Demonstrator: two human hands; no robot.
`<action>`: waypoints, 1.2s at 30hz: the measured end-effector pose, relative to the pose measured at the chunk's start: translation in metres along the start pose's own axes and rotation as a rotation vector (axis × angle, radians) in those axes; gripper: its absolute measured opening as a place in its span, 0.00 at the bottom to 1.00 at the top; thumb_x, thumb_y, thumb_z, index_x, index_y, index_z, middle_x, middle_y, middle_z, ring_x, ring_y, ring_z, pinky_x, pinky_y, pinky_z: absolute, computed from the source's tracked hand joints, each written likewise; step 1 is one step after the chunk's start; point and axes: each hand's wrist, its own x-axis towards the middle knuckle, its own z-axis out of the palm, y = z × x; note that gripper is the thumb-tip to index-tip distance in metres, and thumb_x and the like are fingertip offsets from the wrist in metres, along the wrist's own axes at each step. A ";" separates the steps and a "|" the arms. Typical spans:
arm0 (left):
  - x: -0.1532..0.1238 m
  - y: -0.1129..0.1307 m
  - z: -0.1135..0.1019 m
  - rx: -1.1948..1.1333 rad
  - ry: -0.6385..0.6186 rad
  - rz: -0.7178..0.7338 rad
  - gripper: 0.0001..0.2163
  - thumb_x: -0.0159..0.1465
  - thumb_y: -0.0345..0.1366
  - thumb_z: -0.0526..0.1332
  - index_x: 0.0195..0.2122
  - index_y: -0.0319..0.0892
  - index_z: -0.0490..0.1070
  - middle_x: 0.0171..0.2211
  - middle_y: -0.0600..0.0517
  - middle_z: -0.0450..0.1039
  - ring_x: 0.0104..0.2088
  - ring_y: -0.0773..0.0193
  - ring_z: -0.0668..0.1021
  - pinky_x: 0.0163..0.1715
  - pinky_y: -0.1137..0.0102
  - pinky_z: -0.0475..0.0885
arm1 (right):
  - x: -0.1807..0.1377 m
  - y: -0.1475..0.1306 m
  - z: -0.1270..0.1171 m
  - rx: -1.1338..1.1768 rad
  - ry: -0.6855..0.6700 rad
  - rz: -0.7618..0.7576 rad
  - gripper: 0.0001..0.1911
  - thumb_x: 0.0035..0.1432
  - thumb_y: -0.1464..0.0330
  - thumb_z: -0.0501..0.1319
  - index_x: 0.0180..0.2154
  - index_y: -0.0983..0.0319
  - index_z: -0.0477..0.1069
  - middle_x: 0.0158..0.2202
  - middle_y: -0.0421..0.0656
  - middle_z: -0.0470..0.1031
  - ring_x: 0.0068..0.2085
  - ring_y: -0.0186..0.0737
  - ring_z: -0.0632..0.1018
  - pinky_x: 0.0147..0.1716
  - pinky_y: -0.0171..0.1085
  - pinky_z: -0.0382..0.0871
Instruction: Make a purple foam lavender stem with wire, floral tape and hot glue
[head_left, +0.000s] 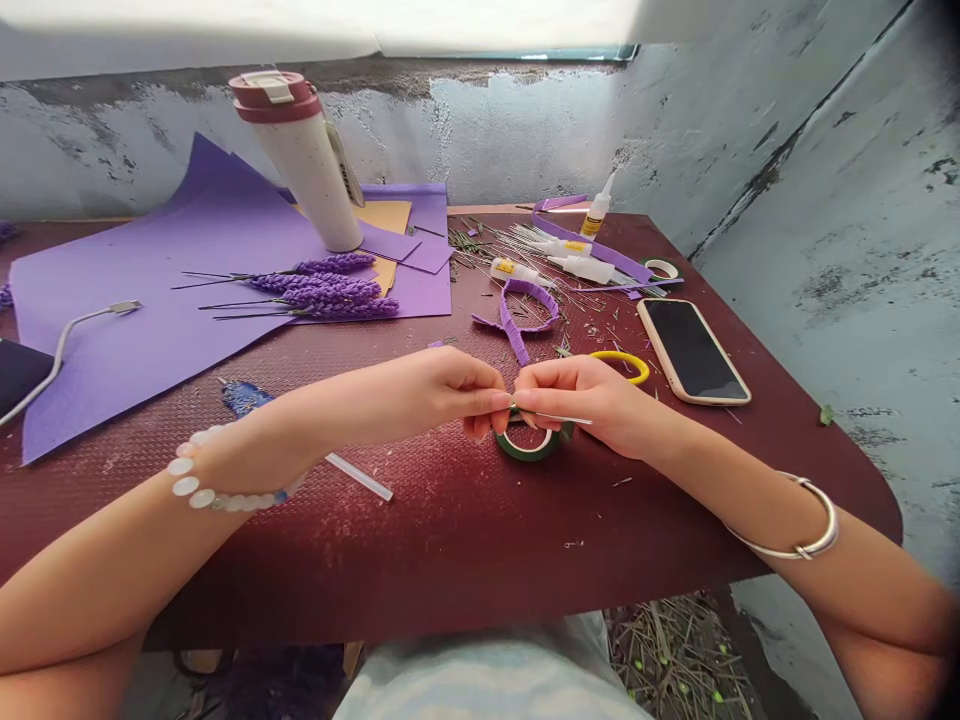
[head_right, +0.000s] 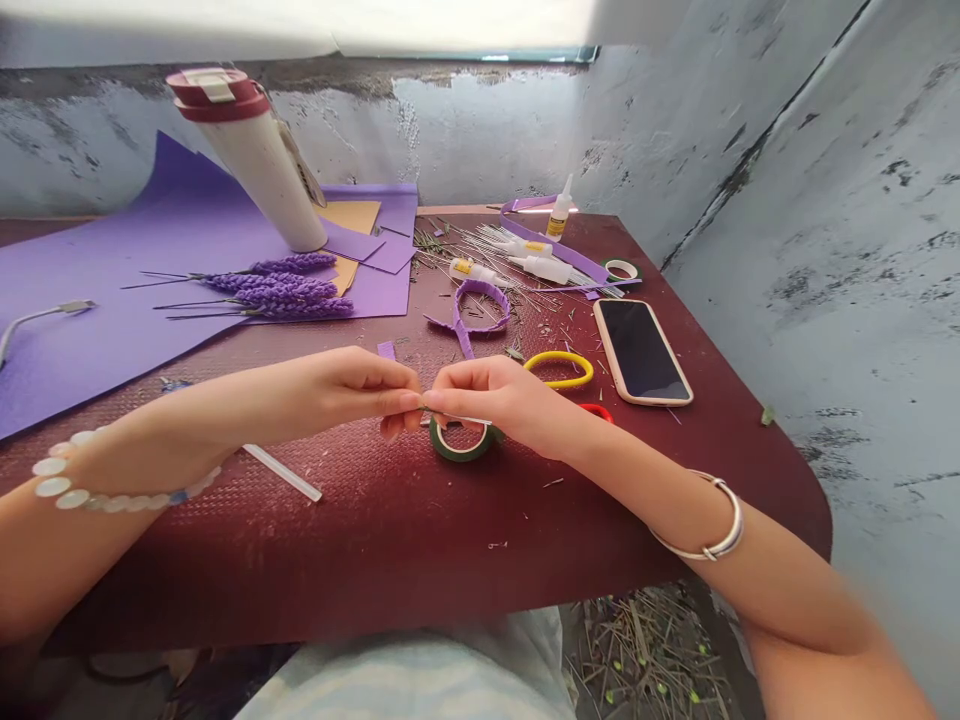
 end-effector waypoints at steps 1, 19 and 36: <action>0.000 0.000 0.000 0.005 0.005 0.000 0.15 0.66 0.42 0.53 0.25 0.39 0.66 0.24 0.56 0.67 0.27 0.69 0.67 0.30 0.74 0.62 | 0.000 0.000 0.000 -0.011 0.002 -0.003 0.15 0.59 0.60 0.62 0.27 0.64 0.66 0.24 0.36 0.61 0.27 0.29 0.60 0.27 0.34 0.49; -0.003 0.004 0.002 -0.159 0.068 0.018 0.09 0.62 0.39 0.60 0.32 0.39 0.76 0.26 0.56 0.71 0.28 0.71 0.70 0.29 0.77 0.64 | -0.002 -0.006 0.000 0.024 -0.028 0.010 0.15 0.58 0.61 0.63 0.26 0.64 0.67 0.24 0.35 0.62 0.25 0.28 0.60 0.24 0.32 0.50; 0.000 0.006 0.004 -0.302 0.186 -0.026 0.02 0.56 0.31 0.65 0.29 0.39 0.77 0.26 0.55 0.78 0.27 0.71 0.77 0.30 0.77 0.71 | -0.001 -0.004 -0.001 0.153 -0.040 0.035 0.14 0.60 0.62 0.61 0.26 0.64 0.66 0.20 0.34 0.58 0.23 0.27 0.57 0.22 0.33 0.46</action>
